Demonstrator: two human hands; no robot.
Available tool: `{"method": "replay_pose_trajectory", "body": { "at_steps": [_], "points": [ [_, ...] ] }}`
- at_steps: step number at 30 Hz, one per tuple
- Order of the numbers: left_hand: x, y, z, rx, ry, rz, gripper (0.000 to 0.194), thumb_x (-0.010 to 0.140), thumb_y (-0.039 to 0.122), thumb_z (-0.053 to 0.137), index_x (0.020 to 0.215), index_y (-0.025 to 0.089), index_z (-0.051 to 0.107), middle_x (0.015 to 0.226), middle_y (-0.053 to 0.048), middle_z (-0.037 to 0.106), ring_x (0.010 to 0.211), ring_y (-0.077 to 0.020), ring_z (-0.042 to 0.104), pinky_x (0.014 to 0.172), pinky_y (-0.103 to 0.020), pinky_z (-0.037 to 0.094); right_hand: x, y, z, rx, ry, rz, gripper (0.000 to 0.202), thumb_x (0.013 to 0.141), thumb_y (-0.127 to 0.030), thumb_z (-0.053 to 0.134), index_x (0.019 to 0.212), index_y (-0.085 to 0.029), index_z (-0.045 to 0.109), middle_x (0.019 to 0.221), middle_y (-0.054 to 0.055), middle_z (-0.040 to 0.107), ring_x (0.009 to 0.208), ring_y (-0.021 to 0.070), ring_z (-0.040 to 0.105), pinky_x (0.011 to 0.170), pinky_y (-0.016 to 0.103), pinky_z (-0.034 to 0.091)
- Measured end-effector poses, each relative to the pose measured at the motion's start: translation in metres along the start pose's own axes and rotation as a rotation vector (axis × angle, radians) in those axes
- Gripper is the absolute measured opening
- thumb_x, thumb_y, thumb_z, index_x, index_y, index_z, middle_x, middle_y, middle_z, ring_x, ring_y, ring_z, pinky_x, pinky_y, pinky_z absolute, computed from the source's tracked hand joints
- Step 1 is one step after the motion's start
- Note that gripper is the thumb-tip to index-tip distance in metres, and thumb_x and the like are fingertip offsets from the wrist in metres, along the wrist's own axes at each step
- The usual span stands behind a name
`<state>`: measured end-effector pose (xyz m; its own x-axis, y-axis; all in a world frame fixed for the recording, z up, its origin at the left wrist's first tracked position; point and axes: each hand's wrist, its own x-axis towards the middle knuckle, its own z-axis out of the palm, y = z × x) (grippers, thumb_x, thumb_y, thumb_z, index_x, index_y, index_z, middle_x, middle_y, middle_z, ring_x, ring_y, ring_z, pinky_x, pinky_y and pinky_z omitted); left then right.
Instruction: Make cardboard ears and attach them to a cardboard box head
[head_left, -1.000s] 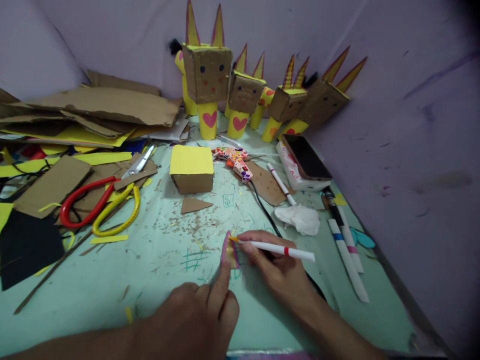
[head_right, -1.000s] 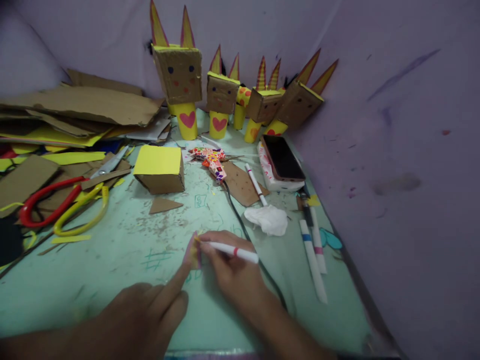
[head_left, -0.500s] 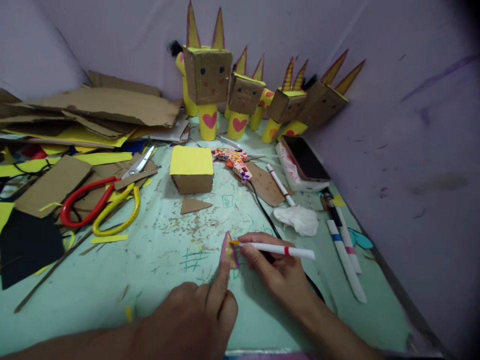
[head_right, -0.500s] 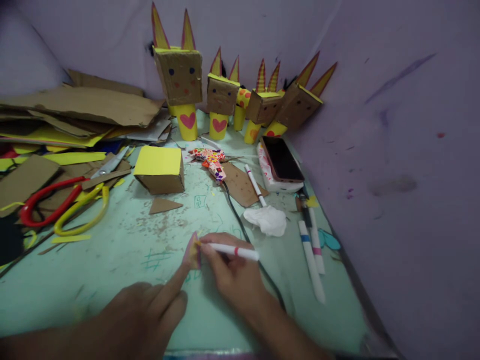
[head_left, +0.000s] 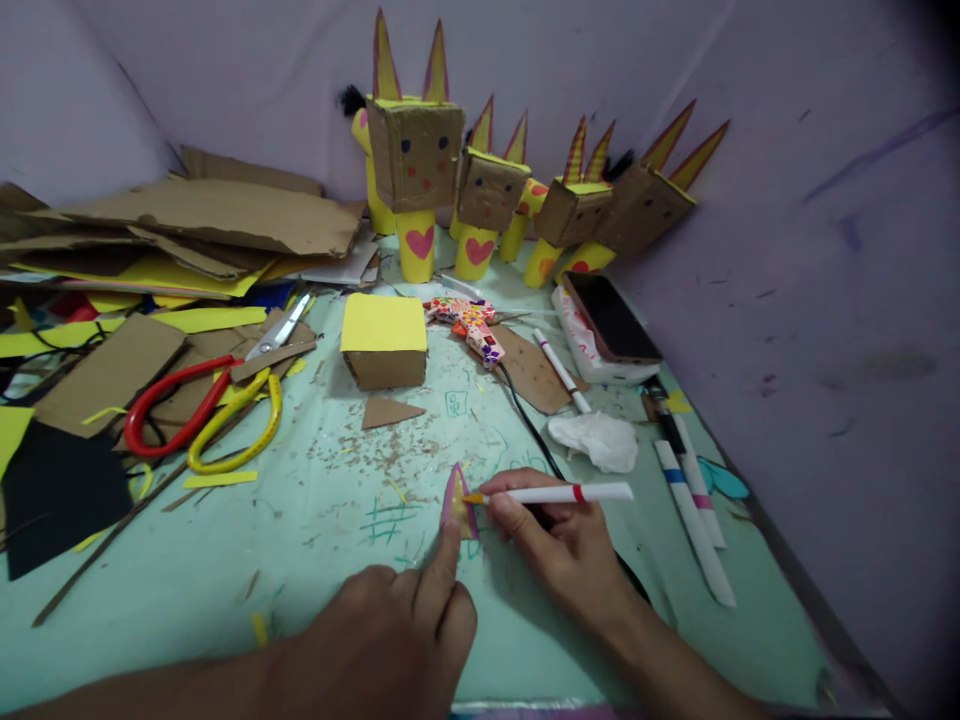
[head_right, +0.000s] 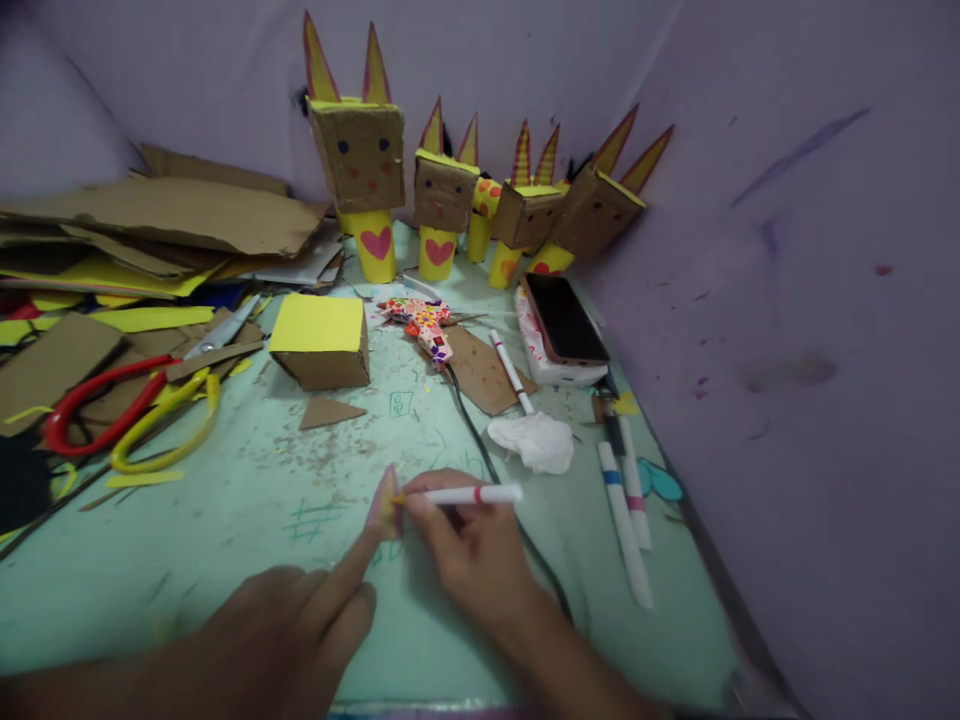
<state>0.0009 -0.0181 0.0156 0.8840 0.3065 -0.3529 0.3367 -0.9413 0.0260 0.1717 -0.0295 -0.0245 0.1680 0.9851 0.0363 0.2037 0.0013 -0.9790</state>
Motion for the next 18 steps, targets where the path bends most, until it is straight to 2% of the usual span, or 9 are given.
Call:
{"method": "replay_pose_trajectory", "body": {
  "at_steps": [4, 9, 13, 15, 18],
  "points": [
    [-0.002, 0.0, -0.001, -0.019, -0.01, 0.004, 0.022, 0.083, 0.013, 0.047, 0.101, 0.011, 0.06, 0.128, -0.033, 0.047, 0.055, -0.0233, 0.068, 0.046, -0.037, 0.056, 0.001, -0.002, -0.001, -0.036, 0.001, -0.013, 0.014, 0.08, -0.026, 0.06, 0.084, -0.018, 0.071, 0.077, 0.006, 0.072, 0.069, 0.0178, 0.067, 0.058, 0.026, 0.054],
    [0.002, -0.002, -0.003, -0.021, -0.03, 0.0, 0.023, 0.081, 0.011, 0.046, 0.099, 0.012, 0.06, 0.13, -0.033, 0.044, 0.048, -0.0208, 0.065, 0.045, -0.037, 0.055, 0.0, -0.005, -0.001, 0.001, -0.052, -0.013, 0.01, 0.079, -0.024, 0.059, 0.077, -0.018, 0.067, 0.068, 0.004, 0.071, 0.064, 0.0173, 0.067, 0.057, 0.026, 0.055],
    [0.0, 0.0, 0.001, -0.056, 0.013, -0.031, 0.024, 0.075, 0.007, 0.045, 0.092, 0.013, 0.06, 0.131, -0.031, 0.046, 0.053, -0.0233, 0.067, 0.045, -0.039, 0.055, -0.002, -0.007, -0.002, 0.013, -0.079, -0.031, 0.011, 0.08, -0.023, 0.058, 0.077, -0.017, 0.067, 0.067, 0.004, 0.07, 0.066, 0.0174, 0.067, 0.06, 0.026, 0.055],
    [-0.005, -0.004, 0.003, -0.138, 0.12, -0.064, 0.022, 0.072, 0.008, 0.045, 0.086, 0.014, 0.06, 0.13, -0.025, 0.052, 0.06, -0.0251, 0.068, 0.049, -0.04, 0.055, -0.002, -0.007, -0.002, 0.009, -0.089, -0.029, 0.011, 0.08, -0.023, 0.059, 0.076, -0.017, 0.066, 0.067, 0.004, 0.07, 0.065, 0.0172, 0.067, 0.06, 0.025, 0.055],
    [-0.007, -0.023, 0.003, -0.327, 0.477, -0.187, 0.025, 0.075, 0.011, 0.04, 0.084, 0.017, 0.062, 0.104, -0.012, 0.07, 0.072, -0.021, 0.067, 0.063, -0.034, 0.053, -0.002, -0.005, -0.002, 0.007, -0.108, -0.031, 0.012, 0.081, -0.025, 0.058, 0.076, -0.016, 0.066, 0.068, 0.004, 0.07, 0.066, 0.0174, 0.067, 0.061, 0.025, 0.055]
  ]
}}
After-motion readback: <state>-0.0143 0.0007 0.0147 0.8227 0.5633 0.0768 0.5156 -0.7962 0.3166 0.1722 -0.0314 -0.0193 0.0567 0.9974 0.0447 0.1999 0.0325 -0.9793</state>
